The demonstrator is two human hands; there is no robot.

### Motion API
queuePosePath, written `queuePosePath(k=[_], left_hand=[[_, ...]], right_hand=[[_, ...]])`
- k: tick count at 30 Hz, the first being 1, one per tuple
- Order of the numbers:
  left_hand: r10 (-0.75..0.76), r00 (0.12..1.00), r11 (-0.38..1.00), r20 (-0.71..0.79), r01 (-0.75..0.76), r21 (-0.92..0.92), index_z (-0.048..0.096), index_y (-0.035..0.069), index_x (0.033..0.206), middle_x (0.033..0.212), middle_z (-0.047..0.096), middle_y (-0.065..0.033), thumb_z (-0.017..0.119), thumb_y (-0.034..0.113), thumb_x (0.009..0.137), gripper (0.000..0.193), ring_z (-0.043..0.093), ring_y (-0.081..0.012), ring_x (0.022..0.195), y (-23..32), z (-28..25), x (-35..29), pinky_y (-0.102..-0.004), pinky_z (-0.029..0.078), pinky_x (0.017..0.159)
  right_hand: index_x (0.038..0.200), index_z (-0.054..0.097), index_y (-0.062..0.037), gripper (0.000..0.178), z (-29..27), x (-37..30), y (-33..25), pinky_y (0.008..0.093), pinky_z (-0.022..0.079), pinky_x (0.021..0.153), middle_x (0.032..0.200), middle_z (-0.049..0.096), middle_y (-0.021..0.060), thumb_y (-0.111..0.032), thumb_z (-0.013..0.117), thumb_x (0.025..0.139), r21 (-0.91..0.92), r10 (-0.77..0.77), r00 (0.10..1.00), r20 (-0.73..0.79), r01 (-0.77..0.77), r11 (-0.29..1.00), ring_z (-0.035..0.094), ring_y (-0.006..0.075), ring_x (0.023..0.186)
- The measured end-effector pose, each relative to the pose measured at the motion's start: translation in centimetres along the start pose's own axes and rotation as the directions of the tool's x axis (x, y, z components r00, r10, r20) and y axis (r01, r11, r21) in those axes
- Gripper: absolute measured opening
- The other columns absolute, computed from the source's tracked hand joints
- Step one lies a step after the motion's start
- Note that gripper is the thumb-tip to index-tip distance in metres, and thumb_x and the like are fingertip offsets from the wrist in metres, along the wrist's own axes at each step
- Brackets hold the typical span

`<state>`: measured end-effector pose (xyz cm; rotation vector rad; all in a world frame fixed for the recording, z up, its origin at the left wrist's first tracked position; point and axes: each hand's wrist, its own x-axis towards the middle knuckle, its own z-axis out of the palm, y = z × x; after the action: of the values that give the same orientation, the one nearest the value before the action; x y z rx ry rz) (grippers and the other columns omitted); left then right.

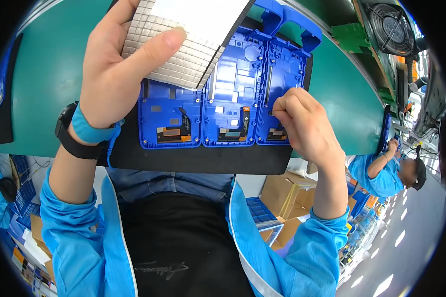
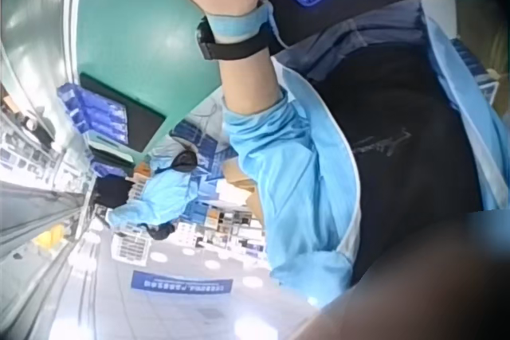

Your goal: Assembling electronic components by manually peeling and applying small parts to smartphone frames on a production line.

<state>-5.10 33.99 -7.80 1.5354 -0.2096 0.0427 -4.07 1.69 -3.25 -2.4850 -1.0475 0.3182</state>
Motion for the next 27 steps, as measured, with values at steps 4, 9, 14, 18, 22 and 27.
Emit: queuePosePath(k=[4, 9, 14, 18, 22, 27], left_hand=[[-0.062, 0.995, 0.995, -0.074, 0.055, -0.084, 0.047, -0.005, 0.133, 0.118, 0.066, -0.0141, 0.067, 0.014, 0.094, 0.049, 0.065, -0.0157, 0.105, 1.8, 2.0, 0.5, -0.027, 0.05, 0.091], [-0.098, 0.987, 0.986, -0.129, 0.079, -0.144, 0.047, -0.006, 0.129, 0.118, 0.065, -0.0136, 0.071, 0.013, 0.091, 0.049, 0.062, -0.0157, 0.105, 2.6, 2.6, 0.7, -0.0283, 0.048, 0.094], [-0.087, 0.992, 0.99, -0.095, 0.075, -0.118, 0.045, -0.006, 0.132, 0.121, 0.063, -0.0129, 0.071, 0.013, 0.091, 0.051, 0.061, -0.0147, 0.108, 2.6, 2.3, 0.7, -0.0278, 0.046, 0.096], [-0.084, 0.994, 0.991, -0.074, 0.075, -0.111, 0.044, -0.006, 0.134, 0.123, 0.062, -0.0125, 0.071, 0.012, 0.092, 0.053, 0.06, -0.014, 0.109, 2.5, 2.2, 0.8, -0.0275, 0.045, 0.098], [-0.086, 0.994, 0.99, -0.074, 0.077, -0.115, 0.044, -0.006, 0.135, 0.124, 0.062, -0.0126, 0.071, 0.013, 0.092, 0.054, 0.06, -0.0145, 0.11, 2.8, 2.4, 0.8, -0.0282, 0.045, 0.098], [-0.101, 0.99, 0.981, -0.094, 0.084, -0.178, 0.045, -0.006, 0.135, 0.124, 0.062, -0.013, 0.072, 0.014, 0.091, 0.055, 0.06, -0.0147, 0.111, 2.5, 2.5, 0.7, -0.0284, 0.045, 0.099]], right_hand=[[0.09, 0.058, -0.0009, 0.014, 0.0, 0.1, 0.0, 0.0387, 0.047, 0.066, 0.084, 0.055, 0.0122, 0.007, 0.067, 0.082, -0.018, -0.015, 1.0, 0.017, 0.016, 1.0, 0.057, 0.031, 0.077], [0.089, 0.058, -0.0009, 0.015, -0.2, 0.2, -0.2, 0.0392, 0.048, 0.066, 0.084, 0.055, 0.012, 0.007, 0.068, 0.081, -0.042, -0.012, 0.999, 0.037, 0.014, 0.999, 0.057, 0.0313, 0.077], [0.09, 0.059, -0.0007, 0.016, -0.3, 0.5, 0.0, 0.0391, 0.048, 0.066, 0.084, 0.056, 0.0121, 0.007, 0.069, 0.08, -0.056, -0.043, 0.998, 0.051, 0.046, 0.997, 0.058, 0.0311, 0.077], [0.088, 0.06, -0.0008, 0.017, -0.2, 0.2, 0.2, 0.0391, 0.049, 0.066, 0.085, 0.059, 0.012, 0.006, 0.072, 0.078, -0.072, -0.058, 0.998, -0.009, 0.057, 0.996, 0.059, 0.0303, 0.076], [0.087, 0.06, -0.0005, 0.018, 0.3, -0.6, 0.9, 0.0382, 0.049, 0.066, 0.086, 0.06, 0.0117, 0.007, 0.073, 0.077, -0.077, -0.067, 0.997, -0.038, 0.064, 0.995, 0.06, 0.0299, 0.076], [0.087, 0.059, 0.0002, 0.016, 0.4, -1.7, 0.9, 0.0369, 0.047, 0.066, 0.085, 0.059, 0.0113, 0.007, 0.071, 0.078, -0.035, -0.021, 0.993, -0.112, 0.017, 0.999, 0.056, 0.0291, 0.077]])
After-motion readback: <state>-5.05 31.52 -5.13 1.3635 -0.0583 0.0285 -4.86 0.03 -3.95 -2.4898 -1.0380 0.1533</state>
